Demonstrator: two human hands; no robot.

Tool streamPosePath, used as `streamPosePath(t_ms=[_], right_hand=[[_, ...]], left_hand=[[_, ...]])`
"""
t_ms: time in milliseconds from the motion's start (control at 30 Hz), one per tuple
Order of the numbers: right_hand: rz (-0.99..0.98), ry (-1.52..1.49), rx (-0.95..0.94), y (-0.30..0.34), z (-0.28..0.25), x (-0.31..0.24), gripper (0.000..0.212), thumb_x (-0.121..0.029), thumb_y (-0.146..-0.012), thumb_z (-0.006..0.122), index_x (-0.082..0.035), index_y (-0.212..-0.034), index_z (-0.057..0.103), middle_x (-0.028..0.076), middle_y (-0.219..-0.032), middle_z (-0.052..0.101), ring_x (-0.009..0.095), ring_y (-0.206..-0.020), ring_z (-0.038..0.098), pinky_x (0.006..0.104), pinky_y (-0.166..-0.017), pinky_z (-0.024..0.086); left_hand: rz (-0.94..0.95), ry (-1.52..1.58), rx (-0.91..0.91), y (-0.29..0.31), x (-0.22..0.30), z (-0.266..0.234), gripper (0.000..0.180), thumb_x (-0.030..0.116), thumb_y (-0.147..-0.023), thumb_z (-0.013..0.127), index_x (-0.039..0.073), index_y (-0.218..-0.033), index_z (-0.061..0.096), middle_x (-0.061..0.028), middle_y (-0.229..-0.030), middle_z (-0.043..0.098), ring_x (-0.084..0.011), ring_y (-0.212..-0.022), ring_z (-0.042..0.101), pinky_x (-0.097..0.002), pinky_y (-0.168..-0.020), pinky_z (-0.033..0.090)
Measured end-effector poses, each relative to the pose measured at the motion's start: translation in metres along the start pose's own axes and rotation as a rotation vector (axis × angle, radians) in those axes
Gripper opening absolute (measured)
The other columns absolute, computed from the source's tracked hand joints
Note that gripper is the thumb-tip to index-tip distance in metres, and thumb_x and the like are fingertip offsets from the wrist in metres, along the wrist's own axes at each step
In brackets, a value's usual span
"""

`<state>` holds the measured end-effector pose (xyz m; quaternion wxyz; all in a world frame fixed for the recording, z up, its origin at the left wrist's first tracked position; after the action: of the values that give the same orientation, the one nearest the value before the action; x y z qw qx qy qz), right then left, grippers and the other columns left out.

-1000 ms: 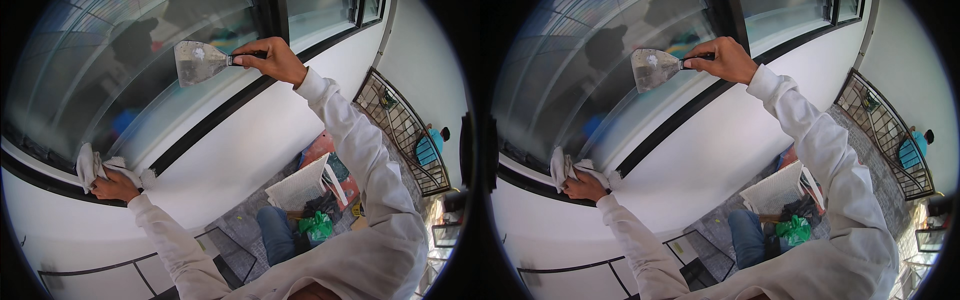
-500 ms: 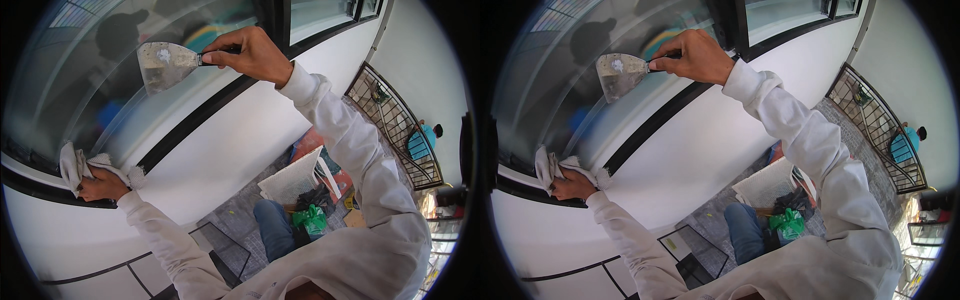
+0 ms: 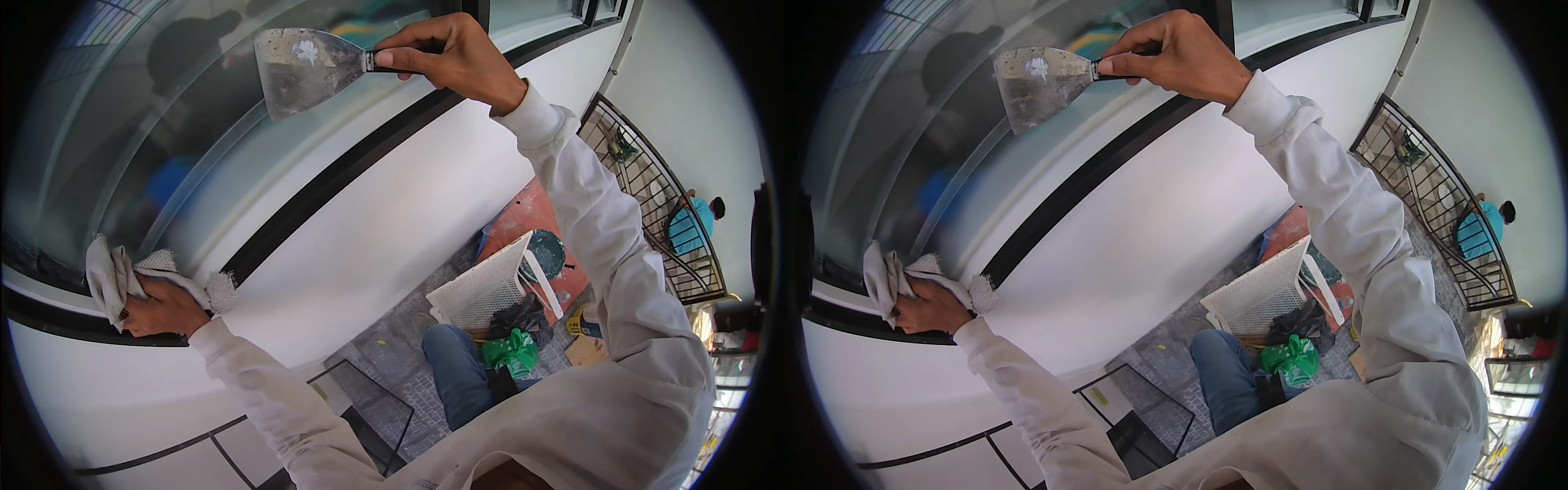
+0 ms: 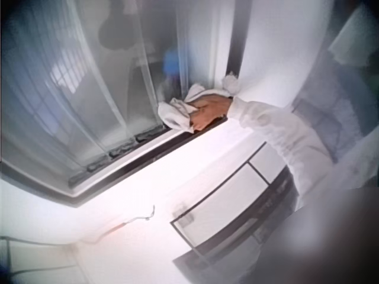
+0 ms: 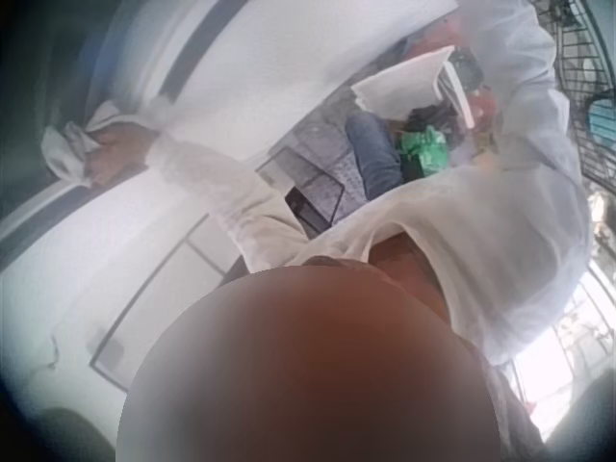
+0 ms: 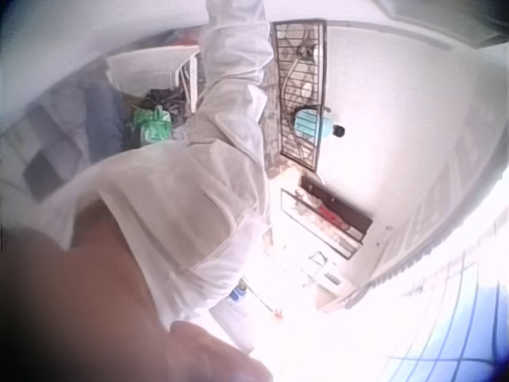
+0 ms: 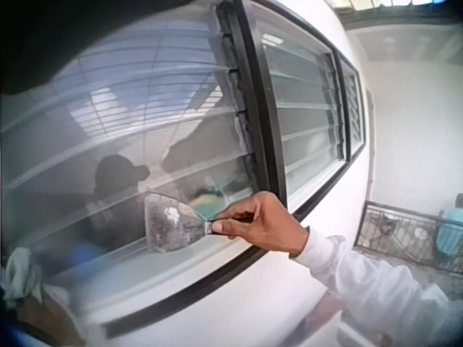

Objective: The person scrapes residue from a window frame and glass using a metal scraper, then wipes the area with a cloth. The person repeats this process along the frame and glass surface.

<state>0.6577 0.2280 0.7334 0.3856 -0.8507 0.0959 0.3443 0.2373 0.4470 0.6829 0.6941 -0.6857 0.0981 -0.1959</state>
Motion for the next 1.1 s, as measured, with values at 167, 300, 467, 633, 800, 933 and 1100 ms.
streamPosePath(t_ms=[167,300,467,633,800,933,1100], right_hand=[[-0.223,-0.064,-0.032,0.000,0.004,-0.005,0.028,-0.031,-0.086,0.078,-0.005,-0.096,0.079,0.008,-0.074,0.073,0.013,-0.062,0.067,0.0255,-0.059,0.053],[-0.196,-0.071,-0.016,-0.002,0.007,0.004,0.027,-0.031,-0.085,0.079,-0.005,-0.094,0.079,0.009,-0.074,0.073,0.014,-0.063,0.067,0.0264,-0.060,0.053],[-0.230,-0.058,0.004,0.001,-0.008,0.003,0.026,-0.030,-0.085,0.079,-0.006,-0.095,0.079,0.008,-0.073,0.072,0.014,-0.061,0.066,0.0266,-0.060,0.053],[0.038,0.022,-0.006,-0.001,-0.008,-0.002,0.028,-0.030,-0.086,0.079,-0.005,-0.096,0.079,0.009,-0.074,0.073,0.015,-0.063,0.067,0.0274,-0.062,0.054],[-0.254,-0.138,-0.145,0.002,0.011,-0.024,0.028,-0.031,-0.084,0.080,-0.004,-0.095,0.079,0.010,-0.076,0.074,0.015,-0.065,0.070,0.0260,-0.064,0.055],[-0.012,0.010,-0.009,0.000,0.005,-0.014,0.031,-0.034,-0.085,0.079,-0.005,-0.092,0.079,0.012,-0.077,0.074,0.018,-0.063,0.070,0.0278,-0.062,0.056],[-0.332,-0.013,-0.026,-0.003,0.026,-0.036,0.029,-0.032,-0.084,0.079,-0.004,-0.091,0.079,0.011,-0.075,0.073,0.017,-0.060,0.068,0.0274,-0.062,0.054]], left_hand=[[-0.013,0.005,-0.003,-0.001,0.003,-0.002,0.039,0.037,-0.095,0.063,0.011,-0.125,0.064,-0.0144,-0.121,0.064,-0.0355,-0.104,0.060,-0.0498,-0.082,0.041],[-0.004,0.003,0.005,-0.002,0.007,-0.006,0.031,0.030,-0.093,0.067,0.006,-0.112,0.069,-0.0153,-0.111,0.067,-0.0351,-0.099,0.059,-0.0473,-0.082,0.040],[-0.042,0.027,0.014,-0.002,0.006,-0.004,0.032,0.033,-0.093,0.064,0.009,-0.114,0.069,-0.0127,-0.113,0.068,-0.0360,-0.100,0.061,-0.0487,-0.082,0.041],[-0.010,0.046,0.031,-0.002,0.007,-0.005,0.030,0.031,-0.094,0.063,0.009,-0.113,0.069,-0.0128,-0.112,0.068,-0.0358,-0.100,0.060,-0.0487,-0.083,0.040],[-0.030,0.016,-0.013,-0.003,0.010,-0.005,0.032,0.031,-0.094,0.062,0.008,-0.116,0.069,-0.0113,-0.116,0.068,-0.0351,-0.102,0.061,-0.0475,-0.085,0.040],[-0.004,0.055,0.026,-0.005,0.014,-0.010,0.036,0.032,-0.094,0.064,0.006,-0.118,0.069,-0.0114,-0.122,0.068,-0.0345,-0.103,0.063,-0.0465,-0.087,0.040],[-0.024,0.069,-0.009,-0.007,0.012,-0.007,0.037,0.032,-0.094,0.065,0.005,-0.119,0.068,-0.0111,-0.124,0.068,-0.0343,-0.104,0.064,-0.0462,-0.086,0.041]])
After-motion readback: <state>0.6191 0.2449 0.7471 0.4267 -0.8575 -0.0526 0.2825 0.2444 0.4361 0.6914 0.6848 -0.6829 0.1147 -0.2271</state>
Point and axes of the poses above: each hand's wrist, its own y-axis away from the middle knuckle, its own z-axis out of the palm, x = y × z, the point moved 5 cm from there along -y, towards the middle knuckle
